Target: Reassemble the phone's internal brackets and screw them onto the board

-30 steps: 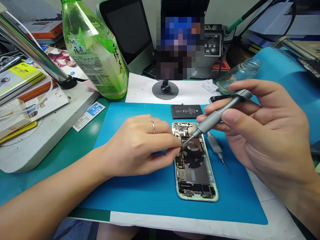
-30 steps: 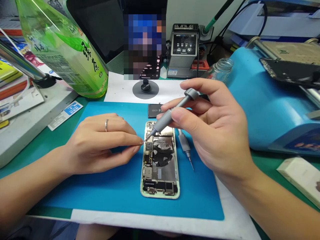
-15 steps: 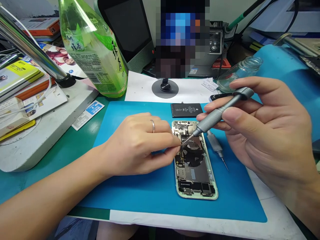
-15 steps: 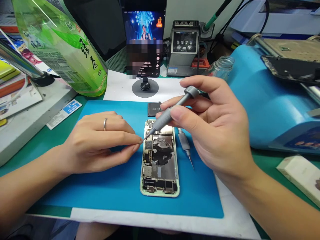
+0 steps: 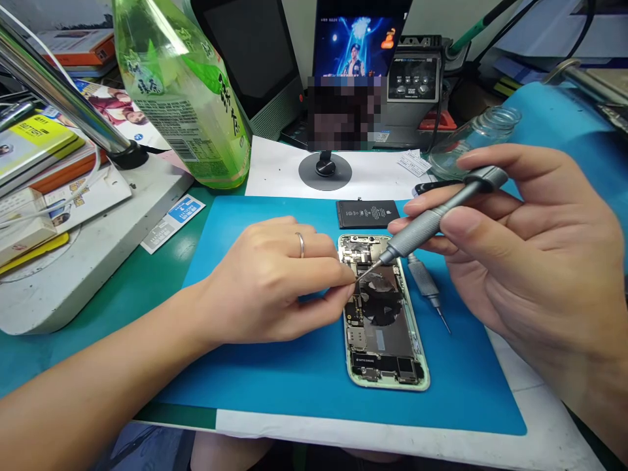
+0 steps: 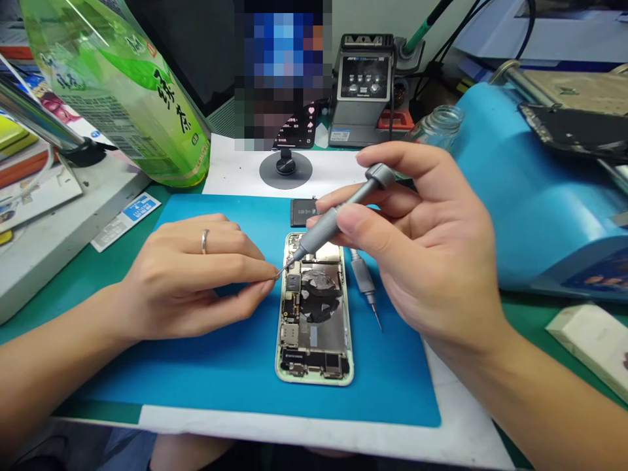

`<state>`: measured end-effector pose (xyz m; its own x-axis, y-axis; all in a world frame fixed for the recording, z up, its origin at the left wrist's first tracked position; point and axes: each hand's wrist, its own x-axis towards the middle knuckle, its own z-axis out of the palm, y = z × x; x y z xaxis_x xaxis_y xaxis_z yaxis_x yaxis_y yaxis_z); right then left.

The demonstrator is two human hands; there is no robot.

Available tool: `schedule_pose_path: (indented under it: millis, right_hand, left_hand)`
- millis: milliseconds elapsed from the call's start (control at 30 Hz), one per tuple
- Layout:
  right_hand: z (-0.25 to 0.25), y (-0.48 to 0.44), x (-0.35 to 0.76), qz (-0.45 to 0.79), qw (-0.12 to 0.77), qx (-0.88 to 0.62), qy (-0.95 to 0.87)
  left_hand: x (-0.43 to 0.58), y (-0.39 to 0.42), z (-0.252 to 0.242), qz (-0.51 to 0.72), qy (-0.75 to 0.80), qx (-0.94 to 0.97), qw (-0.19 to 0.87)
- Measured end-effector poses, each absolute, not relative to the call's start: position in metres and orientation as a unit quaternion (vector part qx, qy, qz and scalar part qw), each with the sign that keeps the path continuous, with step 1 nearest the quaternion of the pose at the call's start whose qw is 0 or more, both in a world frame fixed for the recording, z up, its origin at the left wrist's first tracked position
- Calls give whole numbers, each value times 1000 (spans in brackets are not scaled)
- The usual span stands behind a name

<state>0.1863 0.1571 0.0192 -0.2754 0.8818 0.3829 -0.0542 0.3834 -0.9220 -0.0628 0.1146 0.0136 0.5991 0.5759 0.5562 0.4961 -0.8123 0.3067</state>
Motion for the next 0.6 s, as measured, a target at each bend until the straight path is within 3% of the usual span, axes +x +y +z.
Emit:
schedule_pose_path:
  millis: [600]
  right_hand:
    - [17,141,186,313,556,-343,-689]
  left_hand:
    - [-63,114,14,336,317,884,76]
